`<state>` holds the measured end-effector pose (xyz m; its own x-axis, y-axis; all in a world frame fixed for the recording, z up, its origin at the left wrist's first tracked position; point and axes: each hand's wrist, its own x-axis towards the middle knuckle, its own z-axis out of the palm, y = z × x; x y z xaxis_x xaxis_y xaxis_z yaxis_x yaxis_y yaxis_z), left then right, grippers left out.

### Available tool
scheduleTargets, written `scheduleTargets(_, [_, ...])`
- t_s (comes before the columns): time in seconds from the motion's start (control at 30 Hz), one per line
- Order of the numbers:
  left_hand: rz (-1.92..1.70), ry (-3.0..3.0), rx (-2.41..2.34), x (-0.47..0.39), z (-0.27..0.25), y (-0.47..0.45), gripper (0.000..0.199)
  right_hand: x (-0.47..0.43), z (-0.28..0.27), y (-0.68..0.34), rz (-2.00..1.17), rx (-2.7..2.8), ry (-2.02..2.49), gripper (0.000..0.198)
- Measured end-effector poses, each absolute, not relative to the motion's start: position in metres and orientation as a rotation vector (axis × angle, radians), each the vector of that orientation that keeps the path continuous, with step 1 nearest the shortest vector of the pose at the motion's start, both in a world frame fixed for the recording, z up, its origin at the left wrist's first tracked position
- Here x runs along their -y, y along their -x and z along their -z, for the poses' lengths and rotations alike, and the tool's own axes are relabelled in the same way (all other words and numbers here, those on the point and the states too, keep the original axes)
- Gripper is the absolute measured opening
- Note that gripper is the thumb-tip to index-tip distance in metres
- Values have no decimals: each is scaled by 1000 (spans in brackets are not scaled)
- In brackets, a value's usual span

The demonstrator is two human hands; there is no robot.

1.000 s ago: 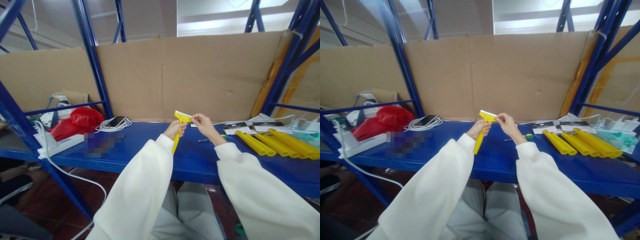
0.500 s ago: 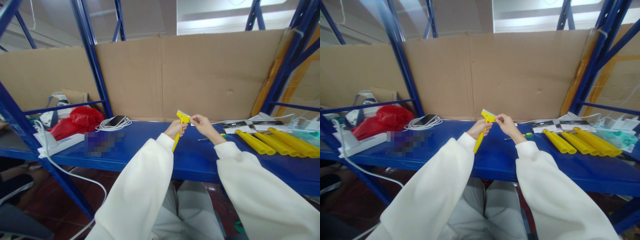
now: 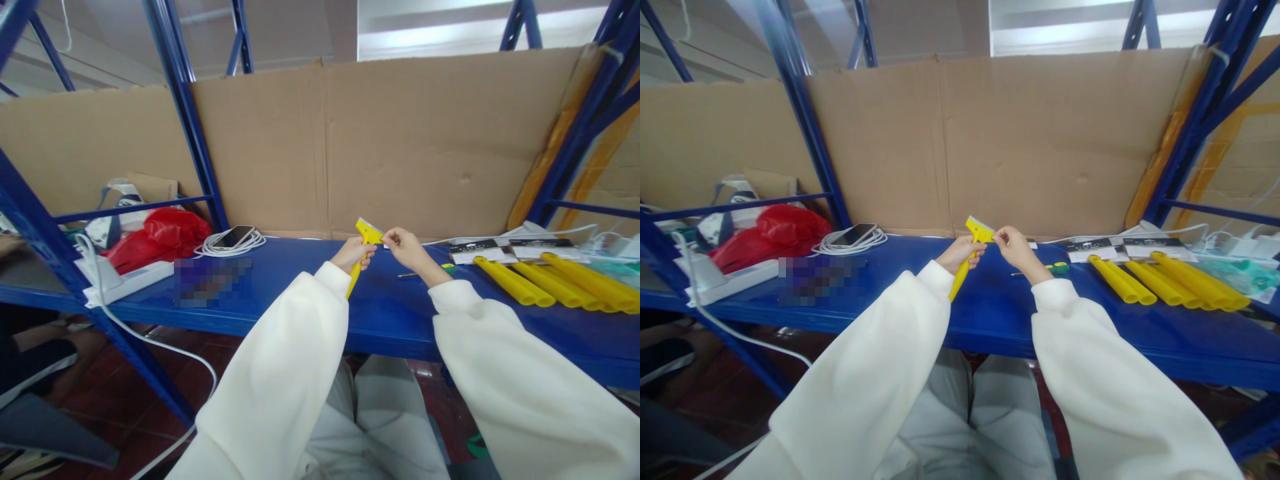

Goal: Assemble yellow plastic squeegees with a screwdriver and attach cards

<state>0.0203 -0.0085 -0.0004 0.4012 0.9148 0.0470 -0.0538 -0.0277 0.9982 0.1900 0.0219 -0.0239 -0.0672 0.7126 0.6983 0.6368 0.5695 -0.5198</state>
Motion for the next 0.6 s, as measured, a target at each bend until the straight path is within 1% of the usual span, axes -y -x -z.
scheduleTargets(0.1, [-926, -1396, -872, 8, 2, -21, 30, -22, 24, -190, -98, 1791, 1140, 9])
scheduleTargets(0.3, [-899, -1416, -912, 10, 1, -21, 29, -22, 25, -189, -206, 1784, 1183, 11])
scheduleTargets(0.6, [-860, -1411, -884, 13, -1, -19, 29, -37, 37, -194, -262, 1619, 1116, 16])
